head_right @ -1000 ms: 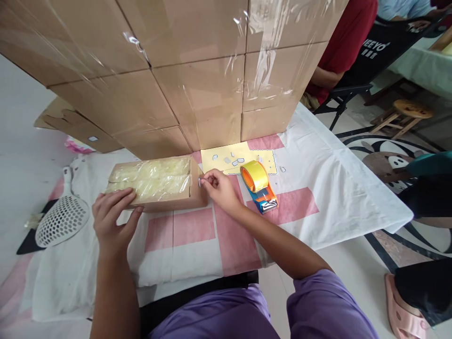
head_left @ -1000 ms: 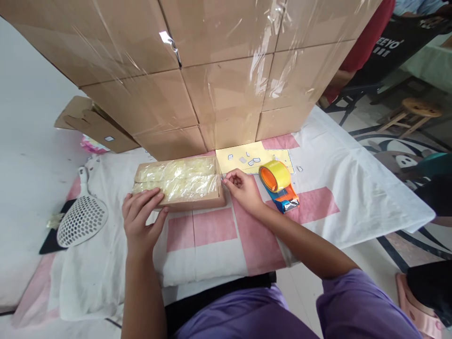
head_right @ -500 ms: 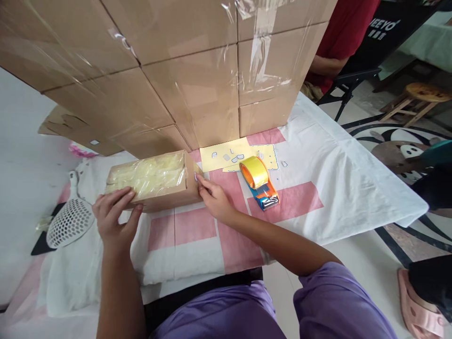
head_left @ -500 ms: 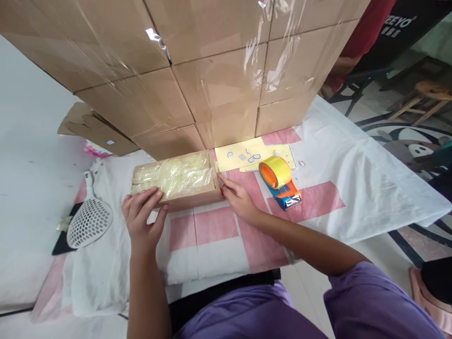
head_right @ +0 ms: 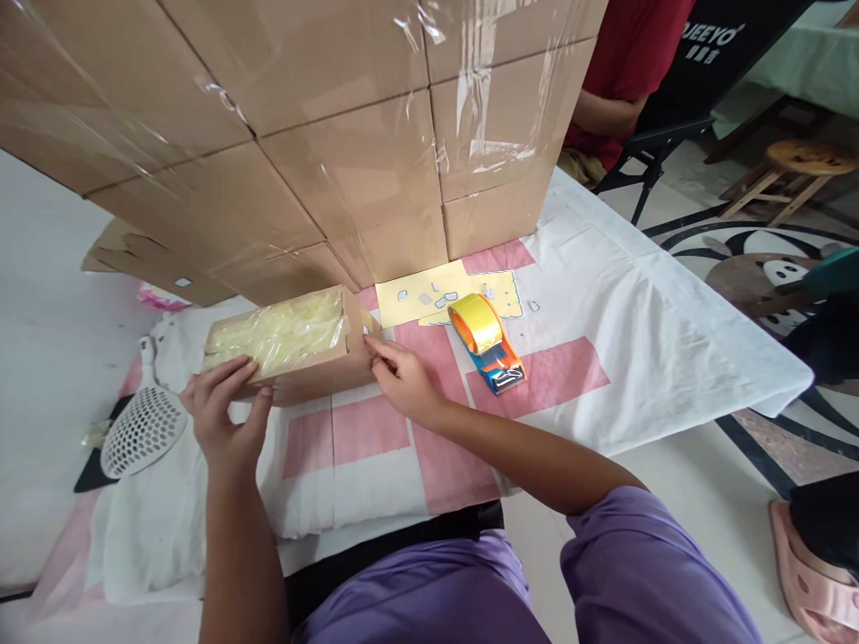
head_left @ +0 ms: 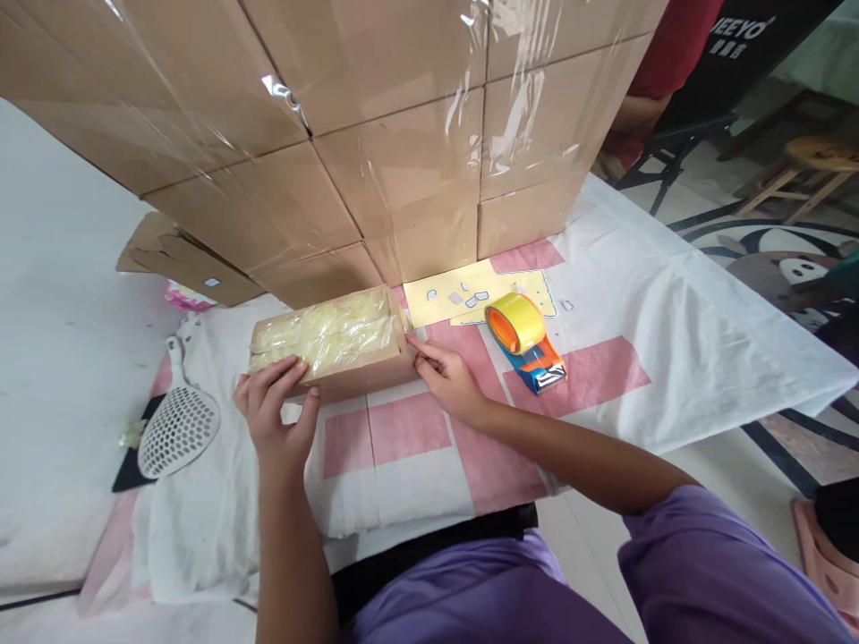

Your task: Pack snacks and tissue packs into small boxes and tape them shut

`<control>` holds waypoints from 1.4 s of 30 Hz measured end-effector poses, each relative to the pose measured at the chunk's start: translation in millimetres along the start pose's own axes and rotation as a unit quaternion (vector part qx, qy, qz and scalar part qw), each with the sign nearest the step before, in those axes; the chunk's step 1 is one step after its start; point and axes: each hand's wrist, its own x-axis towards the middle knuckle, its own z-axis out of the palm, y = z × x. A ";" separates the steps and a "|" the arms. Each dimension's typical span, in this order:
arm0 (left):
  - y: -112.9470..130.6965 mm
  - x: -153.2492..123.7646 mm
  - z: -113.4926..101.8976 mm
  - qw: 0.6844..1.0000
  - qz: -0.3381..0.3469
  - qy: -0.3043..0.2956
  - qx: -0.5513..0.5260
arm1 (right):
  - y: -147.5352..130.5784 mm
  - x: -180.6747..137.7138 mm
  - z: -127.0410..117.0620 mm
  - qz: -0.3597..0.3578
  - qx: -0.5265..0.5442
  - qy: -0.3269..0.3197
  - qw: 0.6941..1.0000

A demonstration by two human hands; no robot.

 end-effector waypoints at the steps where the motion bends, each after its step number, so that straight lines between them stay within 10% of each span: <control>1: 0.7 -0.3 0.2 1.000 -0.003 0.001 -0.002 | 0.1 0.2 -0.2 -0.010 -0.006 -0.004 1.000; 13: 1.5 0.5 1.5 1.000 0.007 0.003 -0.019 | 3.9 9.5 -10.9 0.003 0.000 -0.052 0.999; 24: -17.0 -16.3 7.5 0.993 -0.053 0.020 -0.104 | -4.9 18.9 -27.1 -0.053 -0.264 -0.206 0.941; 42: -31.0 -19.5 5.4 0.983 -0.087 0.031 -0.162 | -6.7 35.4 -41.6 -0.064 -0.166 -0.216 0.960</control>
